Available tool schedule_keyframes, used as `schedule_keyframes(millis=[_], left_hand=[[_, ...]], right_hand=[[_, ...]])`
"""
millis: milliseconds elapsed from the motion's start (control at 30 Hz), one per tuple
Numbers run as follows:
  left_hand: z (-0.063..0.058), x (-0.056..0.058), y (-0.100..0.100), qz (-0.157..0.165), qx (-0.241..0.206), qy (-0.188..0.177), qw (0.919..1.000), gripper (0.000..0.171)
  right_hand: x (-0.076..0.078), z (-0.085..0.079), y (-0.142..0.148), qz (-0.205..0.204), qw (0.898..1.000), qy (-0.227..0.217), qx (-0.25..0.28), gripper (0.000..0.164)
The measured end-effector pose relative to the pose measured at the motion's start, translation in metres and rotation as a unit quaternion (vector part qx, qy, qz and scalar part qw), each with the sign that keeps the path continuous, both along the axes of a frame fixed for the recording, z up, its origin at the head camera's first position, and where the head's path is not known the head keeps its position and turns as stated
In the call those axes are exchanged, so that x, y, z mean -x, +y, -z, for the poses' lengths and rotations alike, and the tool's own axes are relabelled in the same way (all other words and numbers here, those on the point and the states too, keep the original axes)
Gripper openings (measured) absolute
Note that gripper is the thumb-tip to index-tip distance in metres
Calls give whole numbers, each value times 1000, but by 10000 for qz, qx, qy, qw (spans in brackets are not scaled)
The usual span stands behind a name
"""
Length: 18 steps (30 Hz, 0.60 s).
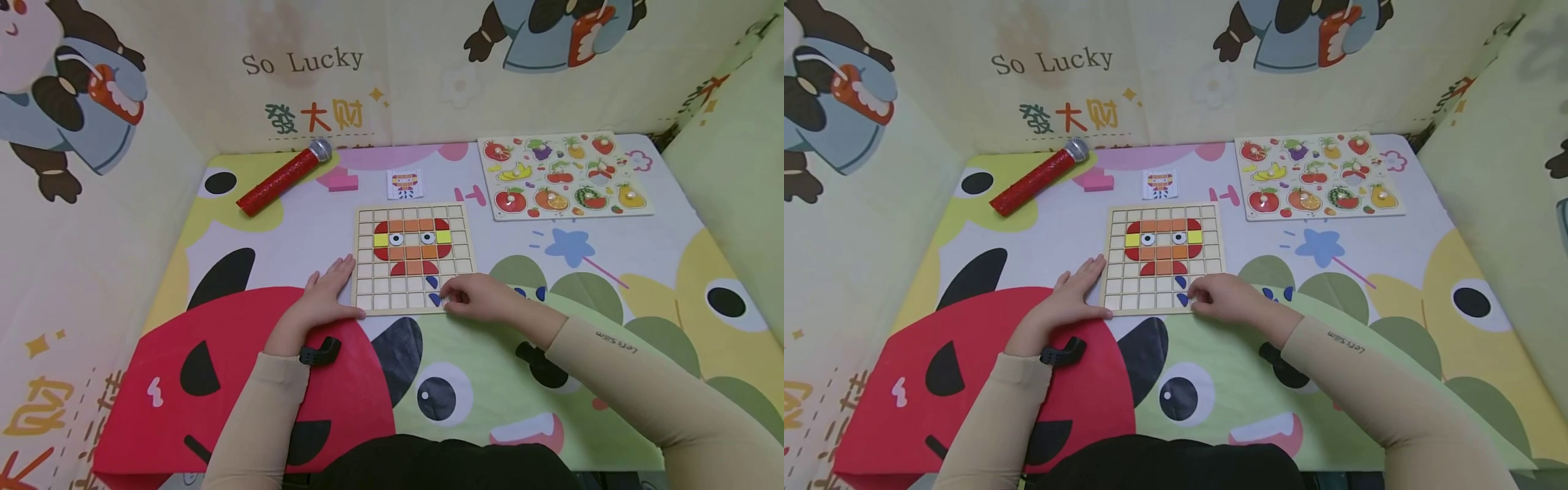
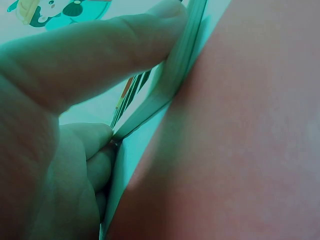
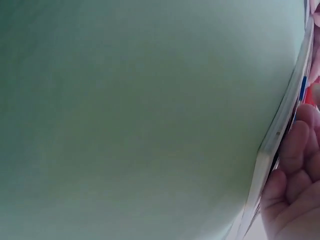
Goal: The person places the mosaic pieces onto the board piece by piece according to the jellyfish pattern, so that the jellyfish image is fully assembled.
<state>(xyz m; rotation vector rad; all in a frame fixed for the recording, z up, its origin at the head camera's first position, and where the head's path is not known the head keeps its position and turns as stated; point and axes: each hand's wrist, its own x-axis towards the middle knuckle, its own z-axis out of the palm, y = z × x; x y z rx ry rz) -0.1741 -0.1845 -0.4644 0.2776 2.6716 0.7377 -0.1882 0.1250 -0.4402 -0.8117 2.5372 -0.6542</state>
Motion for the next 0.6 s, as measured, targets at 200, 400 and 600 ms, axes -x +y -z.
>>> schedule_keyframes(millis=[200, 400, 600], left_hand=[[0, -1, 0, 4, -23, -51, 10000, 106], [-3, -1, 1, -19, -13, -43, 10000, 106], [-3, -1, 1, -42, -27, -51, 10000, 107]], right_hand=[[3, -7, 31, 563, 9981, -144, 212, 19], [1, -13, 82, 1022, 9929, 608, -87, 20], [-4, -10, 108, 974, 9943, 412, -108, 22]])
